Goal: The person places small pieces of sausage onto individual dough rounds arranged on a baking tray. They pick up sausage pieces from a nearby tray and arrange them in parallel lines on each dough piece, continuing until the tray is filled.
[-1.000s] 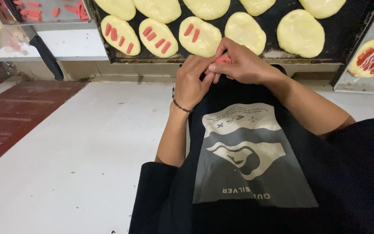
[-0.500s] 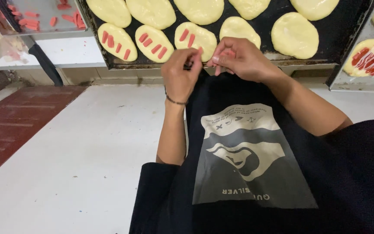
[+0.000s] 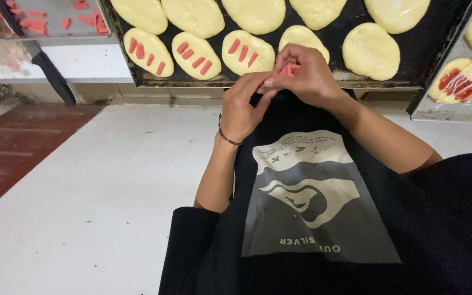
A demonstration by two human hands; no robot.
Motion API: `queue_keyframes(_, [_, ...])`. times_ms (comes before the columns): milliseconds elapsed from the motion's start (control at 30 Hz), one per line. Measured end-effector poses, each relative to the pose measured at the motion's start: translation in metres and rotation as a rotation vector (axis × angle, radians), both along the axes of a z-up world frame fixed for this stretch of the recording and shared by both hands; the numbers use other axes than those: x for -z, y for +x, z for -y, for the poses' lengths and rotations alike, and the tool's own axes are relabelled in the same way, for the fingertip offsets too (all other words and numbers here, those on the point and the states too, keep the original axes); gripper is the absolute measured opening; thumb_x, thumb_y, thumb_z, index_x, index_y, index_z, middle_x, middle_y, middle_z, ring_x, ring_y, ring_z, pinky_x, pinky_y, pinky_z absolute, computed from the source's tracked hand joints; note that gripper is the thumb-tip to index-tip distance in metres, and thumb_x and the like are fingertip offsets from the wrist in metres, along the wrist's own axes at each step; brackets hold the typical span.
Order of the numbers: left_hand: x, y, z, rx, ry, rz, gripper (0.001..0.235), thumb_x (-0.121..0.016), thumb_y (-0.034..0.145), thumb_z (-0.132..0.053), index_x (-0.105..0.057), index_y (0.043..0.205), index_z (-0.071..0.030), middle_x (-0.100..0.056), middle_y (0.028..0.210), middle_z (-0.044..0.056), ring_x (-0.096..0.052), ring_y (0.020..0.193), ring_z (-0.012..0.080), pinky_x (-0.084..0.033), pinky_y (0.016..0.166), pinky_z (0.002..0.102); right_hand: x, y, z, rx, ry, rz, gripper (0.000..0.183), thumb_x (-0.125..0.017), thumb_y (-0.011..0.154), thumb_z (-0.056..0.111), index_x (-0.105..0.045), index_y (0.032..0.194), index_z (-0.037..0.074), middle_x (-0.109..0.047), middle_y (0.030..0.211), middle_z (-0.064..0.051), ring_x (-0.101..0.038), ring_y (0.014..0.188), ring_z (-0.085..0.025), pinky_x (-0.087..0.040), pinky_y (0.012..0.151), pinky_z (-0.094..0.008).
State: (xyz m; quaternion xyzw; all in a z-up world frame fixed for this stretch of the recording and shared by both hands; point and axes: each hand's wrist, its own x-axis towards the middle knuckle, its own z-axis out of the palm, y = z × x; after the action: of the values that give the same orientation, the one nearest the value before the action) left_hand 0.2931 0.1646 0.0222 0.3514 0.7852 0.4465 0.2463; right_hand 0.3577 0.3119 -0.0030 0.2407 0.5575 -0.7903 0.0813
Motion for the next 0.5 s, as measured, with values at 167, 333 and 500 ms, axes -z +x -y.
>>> queue_keyframes(167, [0.013, 0.000, -0.005, -0.194, 0.030, -0.310, 0.005, -0.061, 0.079, -0.003, -0.056, 0.081, -0.002, -0.060, 0.077, 0.007, -0.056, 0.068, 0.0185, -0.046, 0.063, 0.027, -0.027, -0.009, -0.009, -0.167, 0.204, 0.141, 0.018, -0.066, 0.077, 0.020, -0.057, 0.088, 0.009, -0.057, 0.078, -0.001, -0.051, 0.071, -0.008, -0.040, 0.064, -0.019])
queue_keyframes(333, [0.031, 0.003, -0.012, -0.177, 0.058, -0.479, 0.006, -0.059, 0.078, 0.000, -0.054, 0.078, 0.000, -0.054, 0.074, 0.009, -0.051, 0.065, 0.0210, -0.043, 0.060, 0.029, -0.028, -0.001, -0.021, -0.132, 0.048, 0.137, 0.016, -0.042, 0.083, -0.001, -0.044, 0.099, 0.003, -0.061, 0.094, -0.015, -0.061, 0.072, -0.016, -0.037, 0.047, -0.019])
queue_keyframes(500, [0.029, 0.005, -0.020, -0.173, 0.061, -0.551, 0.006, -0.057, 0.079, -0.001, -0.054, 0.074, 0.000, -0.049, 0.071, 0.008, -0.047, 0.062, 0.0203, -0.041, 0.059, 0.030, -0.032, 0.006, -0.024, -0.129, 0.030, 0.156, 0.015, -0.041, 0.083, -0.002, -0.040, 0.097, 0.005, -0.061, 0.091, -0.019, -0.063, 0.069, -0.018, -0.033, 0.045, -0.019])
